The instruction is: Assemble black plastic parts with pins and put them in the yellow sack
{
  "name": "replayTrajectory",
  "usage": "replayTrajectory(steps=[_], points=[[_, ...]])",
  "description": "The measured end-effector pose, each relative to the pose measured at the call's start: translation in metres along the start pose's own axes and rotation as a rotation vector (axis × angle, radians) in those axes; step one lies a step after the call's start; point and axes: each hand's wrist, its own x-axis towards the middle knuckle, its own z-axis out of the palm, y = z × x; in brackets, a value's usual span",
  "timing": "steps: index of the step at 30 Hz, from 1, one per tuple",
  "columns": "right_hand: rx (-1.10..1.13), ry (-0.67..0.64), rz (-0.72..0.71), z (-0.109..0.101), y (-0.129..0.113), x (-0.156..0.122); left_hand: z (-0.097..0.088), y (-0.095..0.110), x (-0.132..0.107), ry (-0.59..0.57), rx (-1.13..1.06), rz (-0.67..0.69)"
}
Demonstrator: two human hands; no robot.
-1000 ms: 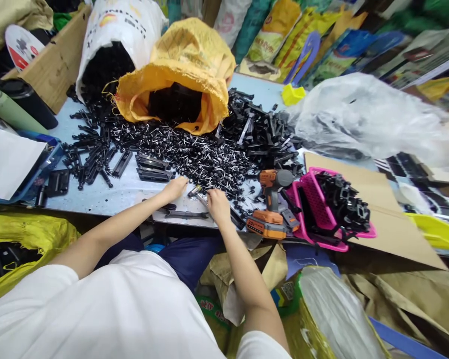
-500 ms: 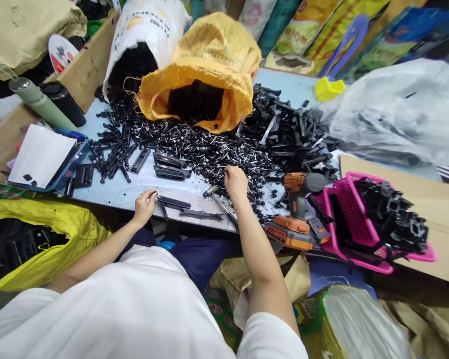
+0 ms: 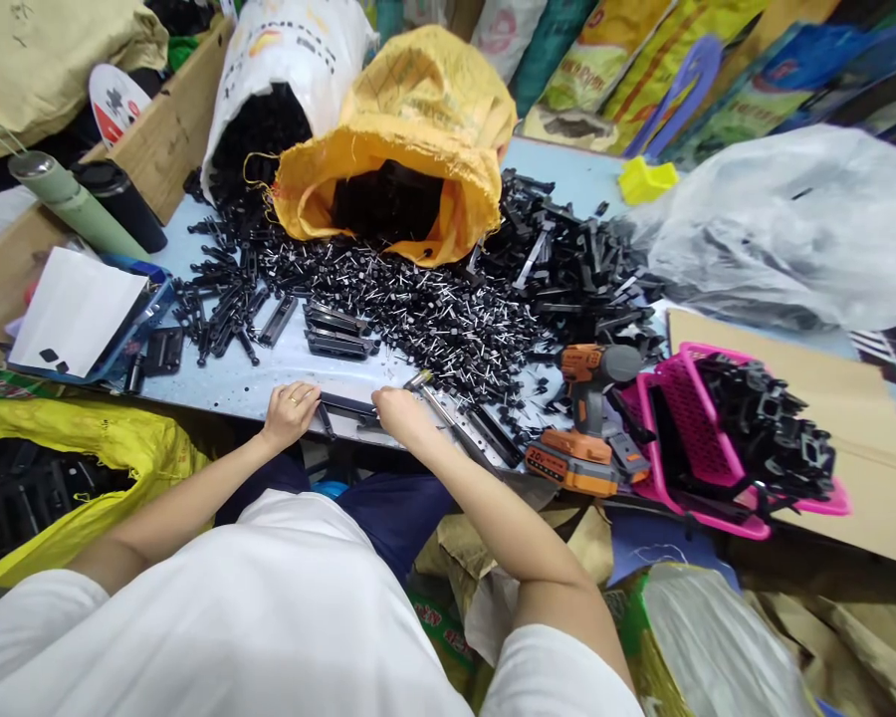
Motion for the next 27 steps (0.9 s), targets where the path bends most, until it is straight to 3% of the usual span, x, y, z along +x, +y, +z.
replayTrajectory(steps=[4,7,12,15,19,23,27], points=[[-0.080,-0.030,-0.064,0.004,-0.002,0.006,0.000,0.003,0.002,0.029,-0.030,0.010],[-0.016,0.012,-0.060,0.021,0.007,0.005,0.000,0.008,0.009,-0.003,-0.100,0.074],[0.219,0.343,-0.246,0.066,0.035,-0.011,0.002,0.016,0.029,-0.234,-0.228,0.349],[0.264,0.441,-0.348,0.088,0.050,-0.020,0.006,0.024,0.038,-0.331,-0.191,0.430],[0.183,0.409,-0.353,0.104,0.058,-0.023,0.016,0.047,0.044,-0.416,-0.106,0.246],[0.105,0.382,-0.307,0.104,0.061,-0.018,0.021,0.065,0.043,-0.416,-0.048,0.041],[0.036,0.302,-0.392,0.087,0.071,-0.012,0.012,0.061,0.040,-0.460,-0.023,0.192]])
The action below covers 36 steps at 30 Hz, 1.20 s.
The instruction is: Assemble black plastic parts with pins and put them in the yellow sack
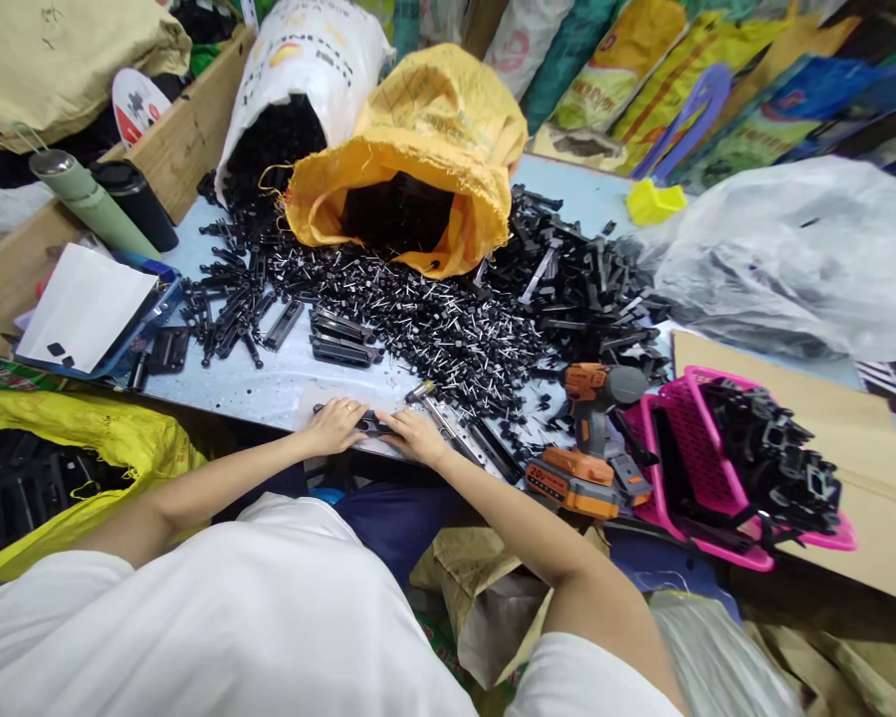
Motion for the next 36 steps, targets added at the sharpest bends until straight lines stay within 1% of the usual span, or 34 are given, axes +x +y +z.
replayTrajectory(steps=[2,3,5,7,8,11,16,18,20,22,24,26,28,30,31,32,33,34,35,36], points=[[-0.079,-0.041,0.037,-0.007,0.004,0.001,-0.004,-0.006,-0.006,-0.010,0.051,0.065],[-0.131,-0.049,0.087,-0.008,0.004,0.001,-0.005,-0.010,-0.009,-0.005,0.067,0.066],[-0.226,-0.049,0.180,-0.007,0.000,0.000,-0.005,-0.018,-0.012,0.013,0.073,0.024],[-0.302,-0.029,0.231,-0.001,-0.008,-0.002,-0.003,-0.025,-0.013,0.035,0.070,0.004],[-0.335,-0.007,0.242,0.002,-0.012,-0.004,-0.003,-0.028,-0.014,0.048,0.076,0.018],[-0.412,0.066,0.237,0.005,-0.021,-0.005,-0.002,-0.033,-0.017,0.065,0.105,0.113],[-0.401,0.110,0.240,-0.006,-0.017,0.001,-0.004,-0.033,-0.020,0.083,0.064,0.228],[-0.357,0.093,0.215,-0.012,-0.016,0.004,-0.004,-0.033,-0.017,0.110,0.025,0.195],[-0.309,0.066,0.167,-0.020,-0.019,0.005,-0.005,-0.032,-0.012,0.127,-0.014,0.080],[-0.260,0.046,0.110,-0.034,-0.027,0.005,-0.010,-0.029,-0.009,0.147,-0.050,-0.022],[-0.189,0.047,0.045,-0.056,-0.038,0.002,-0.020,-0.022,-0.014,0.183,-0.102,-0.038],[-0.049,0.069,-0.044,-0.083,-0.053,-0.002,-0.037,-0.007,-0.025,0.228,-0.214,0.022],[0.188,0.108,-0.156,-0.109,-0.069,-0.004,-0.058,0.013,-0.039,0.277,-0.399,0.106],[0.458,0.158,-0.246,-0.125,-0.086,-0.005,-0.079,0.035,-0.051,0.326,-0.592,0.147],[0.586,0.180,-0.272,-0.126,-0.096,-0.004,-0.088,0.045,-0.054,0.333,-0.664,0.141],[0.706,0.210,-0.291,-0.122,-0.105,-0.002,-0.095,0.054,-0.057,0.334,-0.725,0.134],[0.812,0.248,-0.304,-0.114,-0.115,0.001,-0.099,0.062,-0.058,0.334,-0.772,0.133],[0.896,0.306,-0.301,-0.101,-0.126,0.006,-0.100,0.069,-0.057,0.343,-0.806,0.136],[0.950,0.380,-0.267,-0.086,-0.135,0.012,-0.099,0.075,-0.057,0.382,-0.828,0.127],[0.970,0.464,-0.200,-0.070,-0.144,0.022,-0.096,0.078,-0.055,0.452,-0.834,0.108]])
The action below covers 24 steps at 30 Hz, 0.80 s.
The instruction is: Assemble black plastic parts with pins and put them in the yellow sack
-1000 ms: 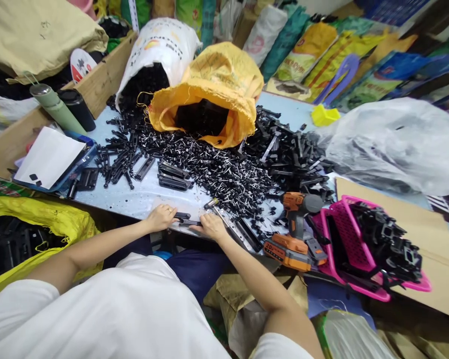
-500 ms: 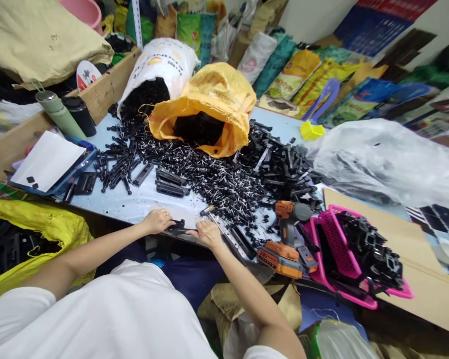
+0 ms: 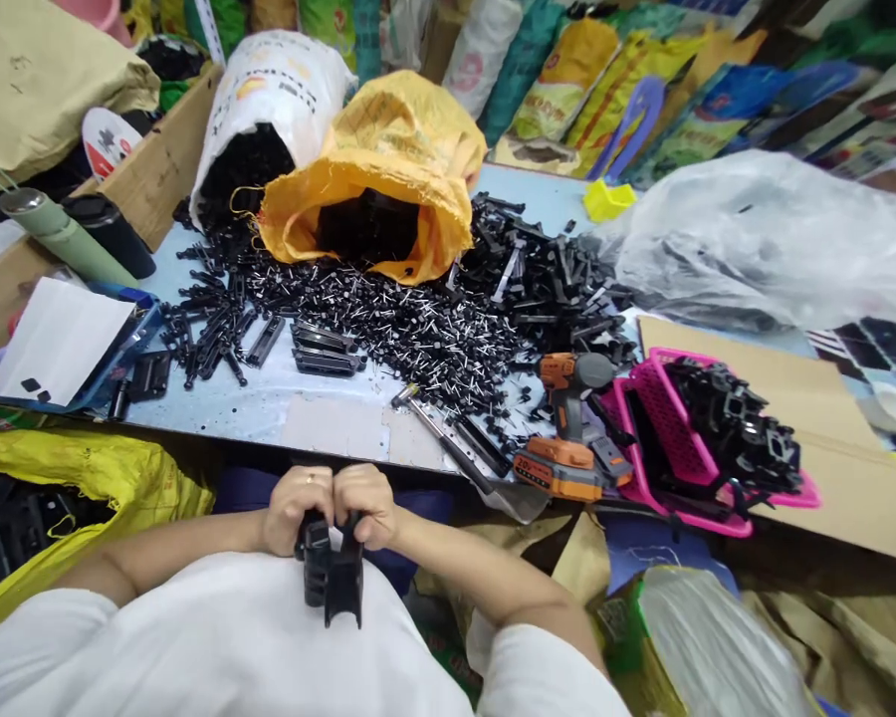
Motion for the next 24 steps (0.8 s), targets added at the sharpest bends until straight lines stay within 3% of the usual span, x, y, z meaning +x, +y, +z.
replayTrajectory(steps=[3,4,6,8,12,14,16,19,21,24], points=[[-0.211,0.386,0.209,0.033,0.041,0.014,0.015,-0.016,-0.002,0.221,0.118,0.005],[-0.275,0.481,0.268,0.034,0.055,0.021,0.018,-0.026,-0.002,0.246,0.190,0.021],[-0.387,0.527,0.322,0.015,0.075,0.029,0.020,-0.053,0.001,0.184,0.370,0.083],[-0.585,0.453,0.389,-0.022,0.081,0.020,0.015,-0.087,0.010,0.060,0.585,0.089],[-1.152,0.314,0.705,-0.110,0.067,-0.052,-0.002,-0.152,0.039,-0.216,0.908,-0.179],[-1.335,0.192,0.920,-0.147,0.061,-0.094,-0.007,-0.173,0.059,-0.267,0.984,-0.260],[-1.384,0.030,1.002,-0.174,0.060,-0.122,-0.009,-0.184,0.079,-0.254,1.018,-0.301],[-1.370,-0.027,0.912,-0.194,0.057,-0.127,-0.019,-0.185,0.100,-0.167,1.011,-0.349],[-1.317,0.124,0.759,-0.191,0.053,-0.109,-0.038,-0.183,0.099,0.000,1.016,-0.446],[-1.049,0.407,0.553,-0.162,0.050,-0.069,-0.083,-0.184,0.074,0.372,1.066,-0.792]])
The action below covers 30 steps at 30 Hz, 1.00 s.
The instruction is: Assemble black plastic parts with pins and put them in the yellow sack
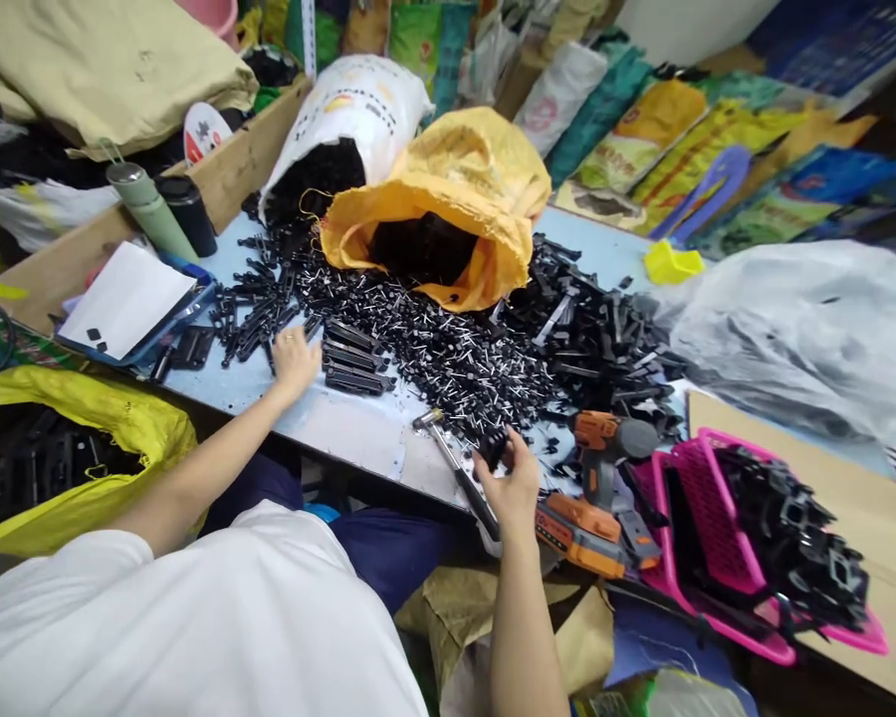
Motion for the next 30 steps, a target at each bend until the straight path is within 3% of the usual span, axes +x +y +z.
replayTrajectory(steps=[3,5,8,11,14,17,19,21,25,30], points=[[0.343,0.021,-0.050,0.036,-0.050,0.003,-0.008,-0.053,0.010,-0.018,0.037,-0.340],[0.433,-0.097,-0.136,0.064,-0.073,0.001,-0.009,-0.077,0.013,-0.084,0.014,-0.365],[0.346,-0.341,-0.263,0.094,-0.090,-0.003,-0.012,-0.086,0.008,-0.094,-0.091,-0.253],[0.117,-0.423,-0.374,0.106,-0.101,-0.002,-0.020,-0.070,-0.011,-0.093,-0.304,-0.119],[0.029,-0.515,-0.390,0.117,-0.117,0.004,-0.028,-0.042,-0.042,-0.215,-0.564,0.000],[0.320,-0.548,-0.109,0.129,-0.134,0.011,-0.031,-0.016,-0.072,-0.360,-0.808,0.089],[0.637,-0.546,0.132,0.132,-0.143,0.016,-0.034,-0.004,-0.085,-0.381,-0.895,0.135],[0.892,-0.573,0.279,0.129,-0.150,0.019,-0.038,0.003,-0.091,-0.359,-0.874,0.172],[1.096,-0.633,0.363,0.117,-0.161,0.022,-0.049,0.010,-0.092,-0.387,-0.789,0.141],[1.105,-0.616,0.390,0.109,-0.162,0.019,-0.049,0.012,-0.092,-0.464,-0.851,0.164]])
